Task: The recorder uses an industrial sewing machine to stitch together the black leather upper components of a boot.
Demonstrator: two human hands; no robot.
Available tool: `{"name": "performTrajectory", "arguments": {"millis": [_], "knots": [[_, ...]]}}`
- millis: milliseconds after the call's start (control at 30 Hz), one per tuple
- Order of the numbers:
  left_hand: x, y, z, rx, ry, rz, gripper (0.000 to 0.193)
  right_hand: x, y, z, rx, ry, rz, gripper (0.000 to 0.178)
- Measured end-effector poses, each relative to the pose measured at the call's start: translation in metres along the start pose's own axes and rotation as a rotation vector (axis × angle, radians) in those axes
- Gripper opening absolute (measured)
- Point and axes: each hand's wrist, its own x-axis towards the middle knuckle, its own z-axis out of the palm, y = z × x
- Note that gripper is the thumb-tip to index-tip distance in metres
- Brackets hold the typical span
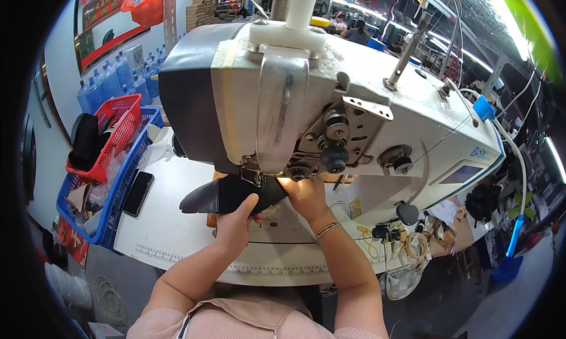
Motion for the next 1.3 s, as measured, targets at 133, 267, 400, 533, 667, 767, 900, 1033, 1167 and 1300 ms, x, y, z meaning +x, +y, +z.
{"name": "performTrajectory", "arguments": {"millis": [133,267,400,533,667,767,900,1033,1167,1300], "knots": [[-0.001,0.001,0.0,0.05,0.015,-0.009,0.021,0.0,-0.002,-0.002,0.002,0.005,-0.004,0.042],[-0.003,0.002,0.003,0.11,0.028,0.017,0.022,0.004,-0.001,-0.003,-0.014,0.031,-0.017,0.042],[-0.003,0.003,0.003,0.151,0.028,0.025,0.024,0.005,-0.002,-0.003,0.002,0.045,-0.031,0.042],[-0.001,0.003,0.001,0.148,0.017,-0.008,0.024,0.004,-0.004,-0.005,-0.038,0.03,-0.015,0.042],[-0.001,0.003,0.001,0.141,0.015,0.002,0.024,0.003,-0.003,-0.005,-0.051,0.023,-0.028,0.041],[-0.002,0.007,0.002,0.179,0.029,-0.021,0.024,0.003,-0.003,-0.003,-0.076,0.048,-0.03,0.04],[-0.003,0.013,0.004,0.224,0.025,-0.026,0.024,0.001,-0.003,-0.002,-0.097,0.063,-0.018,0.041],[-0.002,0.014,0.002,0.237,0.013,-0.059,0.024,0.0,-0.005,-0.002,-0.108,0.052,-0.005,0.04],[0.0,0.014,-0.002,0.176,0.007,-0.08,0.022,0.0,-0.012,-0.004,-0.204,0.087,0.015,0.038],[-0.002,0.018,-0.007,0.022,-0.066,-0.116,0.014,-0.003,-0.02,-0.015,-0.129,0.104,-0.104,0.042]]}}
